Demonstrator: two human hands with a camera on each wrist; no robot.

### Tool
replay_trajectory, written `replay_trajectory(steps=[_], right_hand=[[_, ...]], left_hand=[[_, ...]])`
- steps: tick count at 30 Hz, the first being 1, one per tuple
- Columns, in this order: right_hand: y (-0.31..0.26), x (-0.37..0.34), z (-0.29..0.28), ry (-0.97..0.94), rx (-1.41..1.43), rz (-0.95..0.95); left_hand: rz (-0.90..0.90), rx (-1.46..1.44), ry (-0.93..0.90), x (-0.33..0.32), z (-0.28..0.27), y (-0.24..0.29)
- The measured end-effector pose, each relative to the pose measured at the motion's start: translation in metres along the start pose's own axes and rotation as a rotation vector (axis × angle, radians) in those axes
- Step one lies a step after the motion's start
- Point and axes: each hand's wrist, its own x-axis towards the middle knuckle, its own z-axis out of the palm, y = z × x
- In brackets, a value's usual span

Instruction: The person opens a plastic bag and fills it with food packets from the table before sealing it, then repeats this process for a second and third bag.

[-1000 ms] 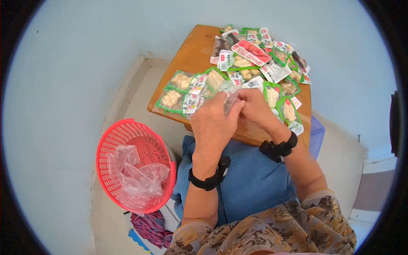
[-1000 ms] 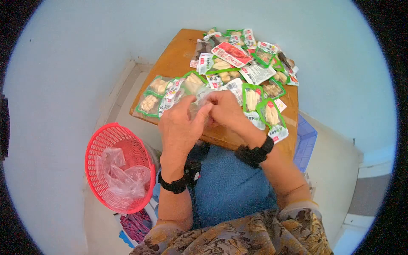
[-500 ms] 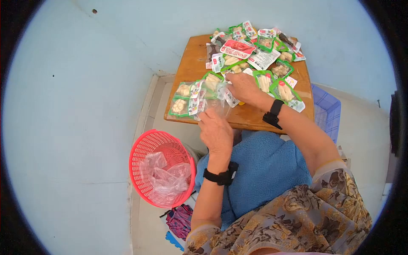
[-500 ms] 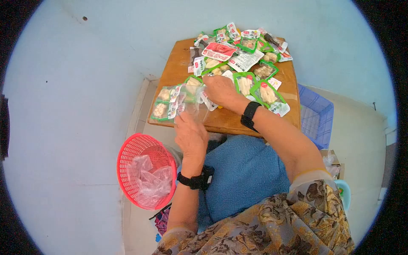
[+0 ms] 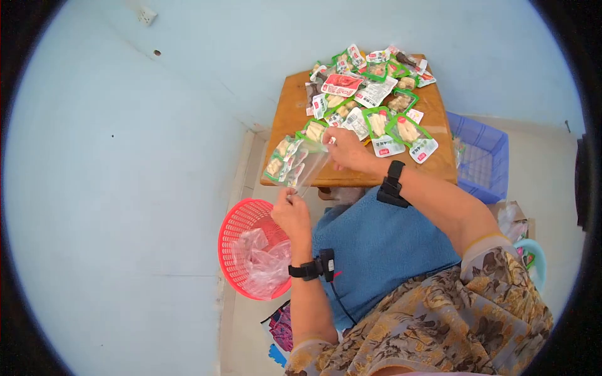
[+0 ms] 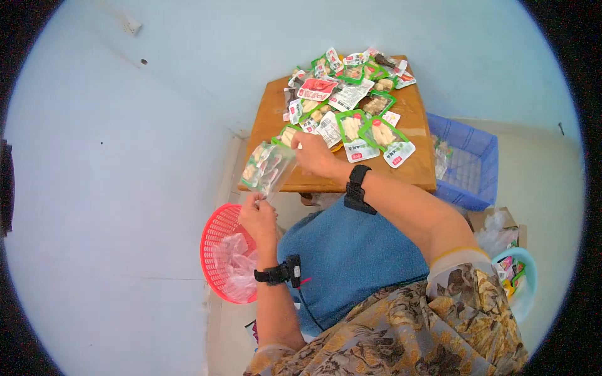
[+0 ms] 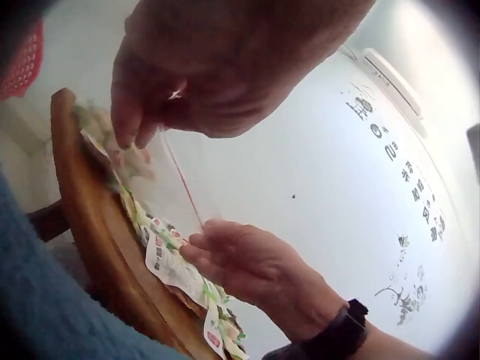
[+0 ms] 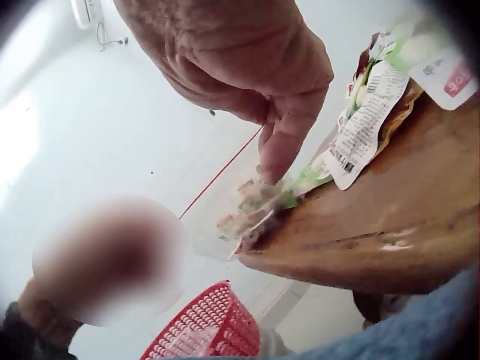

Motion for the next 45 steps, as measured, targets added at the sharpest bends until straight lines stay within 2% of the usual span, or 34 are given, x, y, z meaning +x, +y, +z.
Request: replay_trajectory(steps=[1,3,4,6,9,11,14,21,22,24,25,26,28,30,32,33,35,39,41,42,44,45], right_hand=[[-0.004,-0.002,0.003,0.007,0.007,-0.004],[-0.013,0.0,0.004,-0.036,0.077,-0.083],[-0.021,0.0,0.005,-0.027,0.085,-0.09],[-0.037,-0.002,0.011,0.028,0.063,-0.338],[-0.079,-0.025,-0.008,-0.069,0.124,-0.345],[-0.111,-0.05,-0.029,-0.19,0.128,-0.294],[-0.139,-0.092,-0.056,-0.27,0.078,-0.264],[-0.135,-0.173,-0.113,-0.364,0.111,-0.173],[-0.133,-0.188,-0.119,-0.348,0.008,-0.188],[-0.124,-0.214,-0.13,-0.29,-0.165,-0.245],[-0.116,-0.227,-0.134,-0.252,-0.23,-0.273],[-0.108,-0.237,-0.137,-0.272,-0.237,-0.261],[-0.094,-0.253,-0.144,-0.29,-0.018,-0.095],[-0.078,-0.258,-0.146,-0.321,-0.085,-0.114],[-0.068,-0.261,-0.144,-0.288,-0.248,-0.316],[-0.066,-0.263,-0.142,-0.307,-0.242,-0.285],[-0.064,-0.258,-0.138,-0.164,-0.393,-0.522],[-0.065,-0.246,-0.136,-0.17,-0.351,-0.579],[-0.067,-0.239,-0.135,-0.173,-0.347,-0.699],[-0.062,-0.236,-0.134,-0.177,-0.344,-0.699],[-0.05,-0.233,-0.132,-0.265,-0.056,-0.577],[-0.051,-0.235,-0.131,-0.265,-0.056,-0.575]], left_hand=[[0.01,0.003,-0.001,0.004,-0.01,0.003],[-0.214,-0.347,-0.11,0.018,-0.032,0.012],[-0.201,-0.343,-0.112,0.028,-0.045,0.023],[-0.248,-0.451,-0.04,0.045,-0.075,0.044],[-0.2,-0.515,-0.021,0.055,-0.119,0.078],[-0.15,-0.523,-0.032,0.047,-0.145,0.099],[-0.112,-0.536,-0.097,0.023,-0.173,0.13],[-0.255,-0.724,-0.35,-0.048,-0.169,0.144],[-0.271,-0.731,-0.342,-0.062,-0.17,0.145],[-0.194,-0.721,-0.515,-0.093,-0.171,0.145],[-0.214,-0.727,-0.508,-0.102,-0.168,0.144],[-0.273,-0.736,-0.548,-0.111,-0.166,0.144],[-0.358,-0.749,-0.581,-0.122,-0.162,0.14],[-0.415,-0.789,-0.614,-0.13,-0.156,0.132],[-0.46,-0.766,-0.625,-0.134,-0.156,0.13],[-0.435,-0.753,-0.59,-0.135,-0.157,0.134],[-0.405,-0.744,-0.525,-0.136,-0.157,0.139],[-0.374,-0.793,-0.457,-0.135,-0.155,0.138],[-0.358,-0.802,-0.406,-0.135,-0.15,0.133],[-0.335,-0.813,-0.356,-0.135,-0.149,0.131],[-0.327,-0.824,-0.342,-0.134,-0.15,0.127],[-0.315,-0.838,-0.33,-0.132,-0.151,0.126]])
